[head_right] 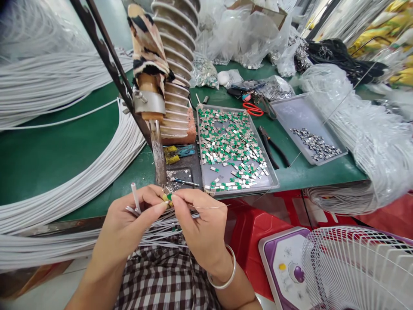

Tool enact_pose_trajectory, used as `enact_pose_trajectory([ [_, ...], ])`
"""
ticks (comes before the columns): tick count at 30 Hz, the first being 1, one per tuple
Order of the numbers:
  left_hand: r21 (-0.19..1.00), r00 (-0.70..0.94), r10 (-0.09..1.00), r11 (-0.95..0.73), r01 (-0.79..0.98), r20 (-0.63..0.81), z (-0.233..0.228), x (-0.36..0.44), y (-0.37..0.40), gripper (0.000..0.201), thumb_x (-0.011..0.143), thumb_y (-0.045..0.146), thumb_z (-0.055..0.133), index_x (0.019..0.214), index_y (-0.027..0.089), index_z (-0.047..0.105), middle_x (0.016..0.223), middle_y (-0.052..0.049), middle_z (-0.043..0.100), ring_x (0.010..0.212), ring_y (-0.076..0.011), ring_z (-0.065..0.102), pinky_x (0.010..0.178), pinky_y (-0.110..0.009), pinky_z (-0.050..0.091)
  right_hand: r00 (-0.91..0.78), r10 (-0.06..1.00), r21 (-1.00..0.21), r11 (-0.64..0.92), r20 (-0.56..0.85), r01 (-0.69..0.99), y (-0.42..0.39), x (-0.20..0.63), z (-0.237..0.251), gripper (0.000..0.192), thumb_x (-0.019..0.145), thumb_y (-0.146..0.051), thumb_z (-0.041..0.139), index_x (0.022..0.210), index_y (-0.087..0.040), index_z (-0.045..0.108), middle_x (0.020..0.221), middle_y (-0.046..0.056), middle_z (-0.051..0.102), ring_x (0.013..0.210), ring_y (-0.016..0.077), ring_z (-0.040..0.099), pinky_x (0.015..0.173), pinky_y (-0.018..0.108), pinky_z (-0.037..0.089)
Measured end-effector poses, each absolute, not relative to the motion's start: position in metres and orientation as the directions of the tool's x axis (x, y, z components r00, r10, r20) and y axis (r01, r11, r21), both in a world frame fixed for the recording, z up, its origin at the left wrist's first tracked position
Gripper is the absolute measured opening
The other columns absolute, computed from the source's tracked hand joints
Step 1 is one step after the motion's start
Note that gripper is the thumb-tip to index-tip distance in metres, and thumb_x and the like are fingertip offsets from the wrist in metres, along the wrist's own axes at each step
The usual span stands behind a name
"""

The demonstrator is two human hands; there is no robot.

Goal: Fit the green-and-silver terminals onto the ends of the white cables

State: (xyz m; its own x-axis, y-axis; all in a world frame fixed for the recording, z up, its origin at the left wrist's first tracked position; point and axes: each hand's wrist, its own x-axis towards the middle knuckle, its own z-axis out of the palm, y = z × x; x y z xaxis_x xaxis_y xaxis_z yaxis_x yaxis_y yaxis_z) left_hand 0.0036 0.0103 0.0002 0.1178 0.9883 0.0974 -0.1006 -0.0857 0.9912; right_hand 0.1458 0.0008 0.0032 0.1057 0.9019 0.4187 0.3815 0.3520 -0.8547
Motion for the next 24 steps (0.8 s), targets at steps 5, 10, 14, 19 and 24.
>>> enact_pose_trajectory([
  [5, 0.986, 0.085, 0.995, -0.046, -0.158, 0.06, -0.0045, 0.0011, 0.0094, 0.02, 0.086, 0.01, 0.068, 0.069, 0.021, 0.065, 0.077, 0.004, 0.07, 0.071, -0.0084, 0.064, 0.065, -0.015, 0.05, 0.151, 0.844, -0.803, 0.413, 0.515, 0.429, -0.0069, 0.1477, -0.0016, 0.024, 0.095, -0.008, 0.058, 0.103, -0.024, 0.073, 0.09, 0.0, 0.081, 0.079, 0.0137, 0.078, 0.074, 0.023, 0.065],
  [10, 0.982, 0.072, 0.994, -0.066, -0.179, 0.08, -0.005, 0.0018, 0.0119, 0.022, 0.087, 0.008, 0.068, 0.071, 0.022, 0.065, 0.079, 0.006, 0.072, 0.076, -0.0074, 0.066, 0.071, -0.013, 0.051, 0.115, 0.742, -0.692, 0.542, 0.66, 0.476, -0.0071, 0.1475, -0.0033, 0.022, 0.091, -0.007, 0.066, 0.104, -0.024, 0.075, 0.097, 0.003, 0.079, 0.09, 0.017, 0.076, 0.083, 0.032, 0.065],
  [14, 0.981, 0.071, 0.995, -0.055, -0.185, 0.069, -0.0031, 0.0025, 0.0141, 0.022, 0.088, 0.008, 0.068, 0.071, 0.023, 0.065, 0.079, 0.007, 0.07, 0.075, -0.0068, 0.065, 0.07, -0.012, 0.05, 0.107, 0.726, -0.661, 0.542, 0.679, 0.519, -0.0035, 0.1458, 0.0002, 0.025, 0.09, -0.007, 0.068, 0.106, -0.025, 0.075, 0.098, 0.003, 0.078, 0.088, 0.0165, 0.076, 0.081, 0.033, 0.066],
  [19, 0.968, 0.033, 0.997, -0.06, -0.243, 0.07, -0.0032, 0.0028, 0.0132, 0.022, 0.087, 0.007, 0.068, 0.073, 0.023, 0.068, 0.082, 0.005, 0.071, 0.077, -0.0082, 0.065, 0.072, -0.015, 0.051, 0.099, 0.715, -0.647, 0.555, 0.693, 0.523, -0.002, 0.1432, 0.0042, 0.025, 0.091, -0.008, 0.068, 0.107, -0.027, 0.075, 0.098, 0.002, 0.079, 0.085, 0.017, 0.077, 0.078, 0.033, 0.066],
  [24, 0.963, 0.056, 0.998, -0.014, -0.269, 0.031, -0.0067, 0.0011, 0.0091, 0.019, 0.086, 0.009, 0.071, 0.072, 0.022, 0.068, 0.082, 0.002, 0.069, 0.076, -0.0115, 0.065, 0.069, -0.019, 0.052, 0.088, 0.74, -0.679, 0.555, 0.667, 0.48, -0.0042, 0.1441, 0.005, 0.023, 0.09, -0.008, 0.067, 0.104, -0.025, 0.075, 0.097, 0.003, 0.079, 0.086, 0.0168, 0.077, 0.079, 0.032, 0.067],
])
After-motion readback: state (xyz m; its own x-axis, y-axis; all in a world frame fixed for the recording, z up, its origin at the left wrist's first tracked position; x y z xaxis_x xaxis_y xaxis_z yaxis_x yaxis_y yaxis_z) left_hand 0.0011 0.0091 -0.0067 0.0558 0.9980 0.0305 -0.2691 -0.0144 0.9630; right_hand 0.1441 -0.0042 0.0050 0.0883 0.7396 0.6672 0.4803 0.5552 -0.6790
